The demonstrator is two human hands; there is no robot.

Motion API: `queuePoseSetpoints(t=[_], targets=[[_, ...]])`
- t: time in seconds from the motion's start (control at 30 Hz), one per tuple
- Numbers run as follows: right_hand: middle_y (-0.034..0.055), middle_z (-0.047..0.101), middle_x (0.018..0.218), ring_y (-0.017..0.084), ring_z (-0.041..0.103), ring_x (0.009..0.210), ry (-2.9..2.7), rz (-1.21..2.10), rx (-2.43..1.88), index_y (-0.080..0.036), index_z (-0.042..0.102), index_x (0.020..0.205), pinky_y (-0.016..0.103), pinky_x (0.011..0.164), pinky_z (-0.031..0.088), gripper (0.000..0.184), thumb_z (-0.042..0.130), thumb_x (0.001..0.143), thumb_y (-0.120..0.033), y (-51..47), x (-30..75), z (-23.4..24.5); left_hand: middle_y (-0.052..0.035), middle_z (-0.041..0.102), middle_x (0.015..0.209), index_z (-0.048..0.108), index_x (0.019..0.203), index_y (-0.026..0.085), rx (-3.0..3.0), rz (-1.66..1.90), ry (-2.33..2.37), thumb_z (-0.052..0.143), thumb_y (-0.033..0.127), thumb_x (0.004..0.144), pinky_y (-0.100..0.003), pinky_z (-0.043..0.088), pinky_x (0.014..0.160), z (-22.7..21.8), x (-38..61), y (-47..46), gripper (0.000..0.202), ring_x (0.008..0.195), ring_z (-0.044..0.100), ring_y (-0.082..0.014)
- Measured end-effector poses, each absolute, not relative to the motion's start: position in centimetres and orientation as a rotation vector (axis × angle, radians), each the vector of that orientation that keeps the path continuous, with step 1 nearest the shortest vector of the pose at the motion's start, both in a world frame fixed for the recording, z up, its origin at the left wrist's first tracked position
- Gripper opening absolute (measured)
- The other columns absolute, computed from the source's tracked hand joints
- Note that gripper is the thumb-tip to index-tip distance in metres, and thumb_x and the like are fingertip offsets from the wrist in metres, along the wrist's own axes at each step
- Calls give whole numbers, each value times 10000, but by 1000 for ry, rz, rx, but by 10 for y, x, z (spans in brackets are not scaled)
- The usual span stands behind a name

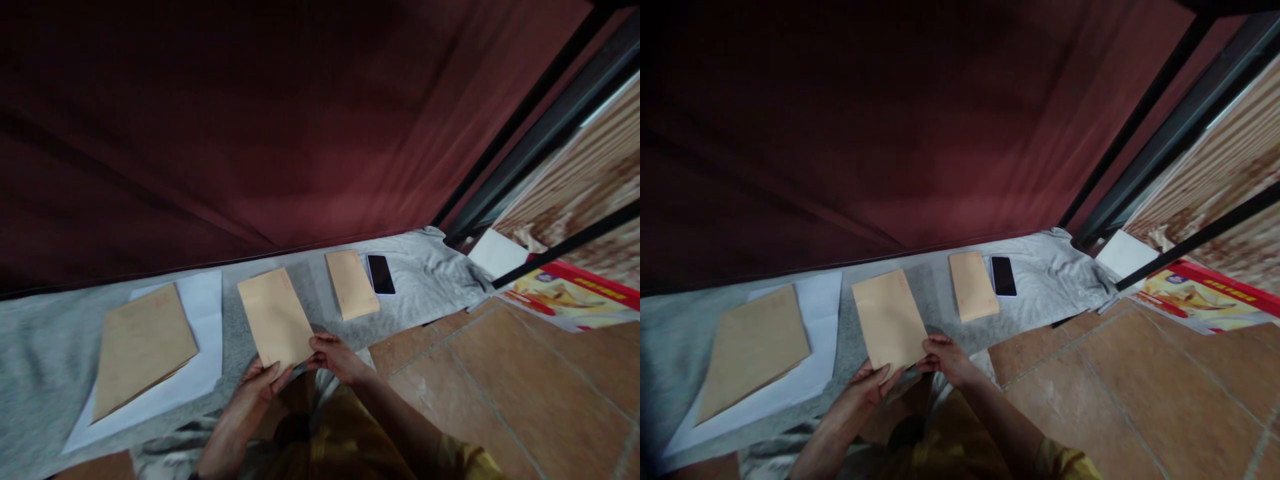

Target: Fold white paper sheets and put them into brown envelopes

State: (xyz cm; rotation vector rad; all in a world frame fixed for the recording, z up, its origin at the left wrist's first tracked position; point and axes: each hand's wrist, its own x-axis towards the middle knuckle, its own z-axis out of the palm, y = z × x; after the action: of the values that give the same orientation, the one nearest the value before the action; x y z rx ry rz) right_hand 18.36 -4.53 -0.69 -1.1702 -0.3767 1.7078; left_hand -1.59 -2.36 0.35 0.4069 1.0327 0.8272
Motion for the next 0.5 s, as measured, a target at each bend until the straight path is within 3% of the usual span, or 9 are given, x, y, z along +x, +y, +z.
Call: queuePoseSetpoints(t=[0.13, 0.3, 0.5], targets=[[-44, 631, 697, 154, 695, 641, -325, 1736, -1172, -190, 621, 860, 279, 635, 573, 626, 952, 489, -571, -49, 188, -11, -110, 727, 1275, 635, 1327, 203, 386, 821, 1040, 851, 138, 663, -398, 612, 960, 8, -13, -26, 702, 1109, 721, -298], [-24, 657, 706, 167, 695, 645, -283, 1726, -1177, -172, 646, 872, 297, 652, 573, 633, 967, 463, -532, -50, 191, -12, -81, 647, 1408, 573, 1388, 257, 343, 868, 1044, 782, 232, 813, -472, 553, 1059, 21, -7, -27, 612, 1277, 628, -290], [-52, 631, 697, 129, 648, 592, -283, 1692, -1107, -188, 662, 839, 291, 633, 580, 553, 970, 491, -487, -53, 192, -11, -82, 680, 1355, 560, 1397, 256, 407, 836, 1021, 751, 300, 851, -433, 621, 938, 15, -4, -27, 581, 1241, 648, -295]])
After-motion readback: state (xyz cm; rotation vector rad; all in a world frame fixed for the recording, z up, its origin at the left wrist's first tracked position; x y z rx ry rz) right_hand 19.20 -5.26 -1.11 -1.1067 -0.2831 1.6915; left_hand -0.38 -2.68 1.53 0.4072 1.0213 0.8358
